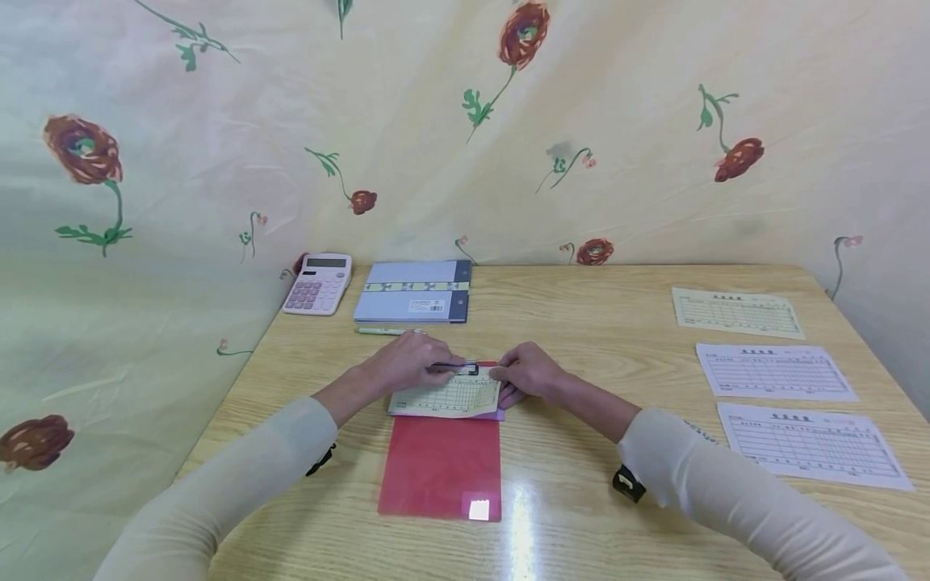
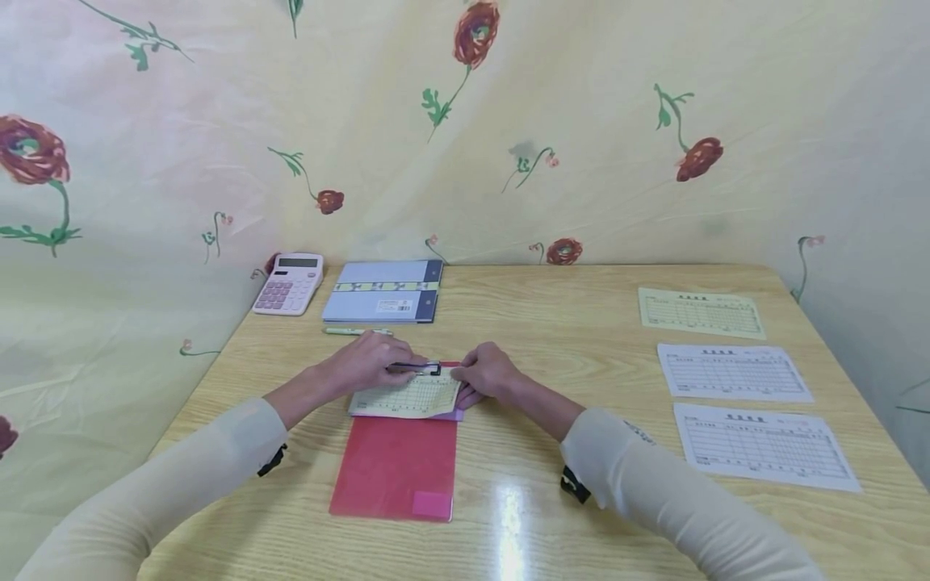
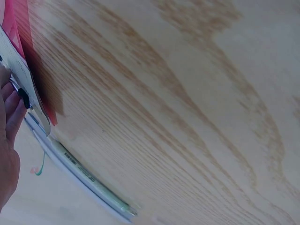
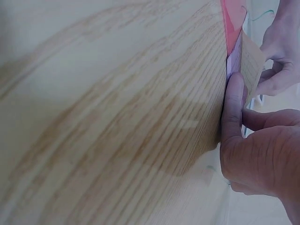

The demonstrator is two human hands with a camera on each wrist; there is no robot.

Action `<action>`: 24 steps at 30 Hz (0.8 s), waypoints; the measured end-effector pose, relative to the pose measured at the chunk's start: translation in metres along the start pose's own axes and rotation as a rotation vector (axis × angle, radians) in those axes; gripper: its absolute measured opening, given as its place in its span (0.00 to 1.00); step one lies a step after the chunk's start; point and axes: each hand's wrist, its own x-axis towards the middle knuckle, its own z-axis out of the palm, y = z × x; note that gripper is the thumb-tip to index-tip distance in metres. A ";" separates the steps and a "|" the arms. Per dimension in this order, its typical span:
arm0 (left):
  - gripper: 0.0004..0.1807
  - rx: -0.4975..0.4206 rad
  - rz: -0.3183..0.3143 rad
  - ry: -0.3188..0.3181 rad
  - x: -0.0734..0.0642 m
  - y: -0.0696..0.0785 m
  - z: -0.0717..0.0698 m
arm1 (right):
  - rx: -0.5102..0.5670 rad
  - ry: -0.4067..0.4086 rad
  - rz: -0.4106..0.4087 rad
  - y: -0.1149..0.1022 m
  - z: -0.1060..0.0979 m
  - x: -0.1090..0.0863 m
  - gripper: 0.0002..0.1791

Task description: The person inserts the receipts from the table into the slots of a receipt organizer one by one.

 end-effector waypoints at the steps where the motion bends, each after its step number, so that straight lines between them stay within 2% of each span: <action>1: 0.13 0.000 -0.001 0.000 0.000 0.000 0.000 | 0.007 0.000 0.003 0.000 0.000 0.000 0.12; 13: 0.13 0.008 0.010 0.016 0.000 0.000 0.002 | 0.060 0.007 0.021 0.001 0.000 0.000 0.15; 24: 0.13 0.010 0.001 0.008 0.000 0.002 0.001 | 0.040 0.028 0.025 0.000 0.001 0.001 0.13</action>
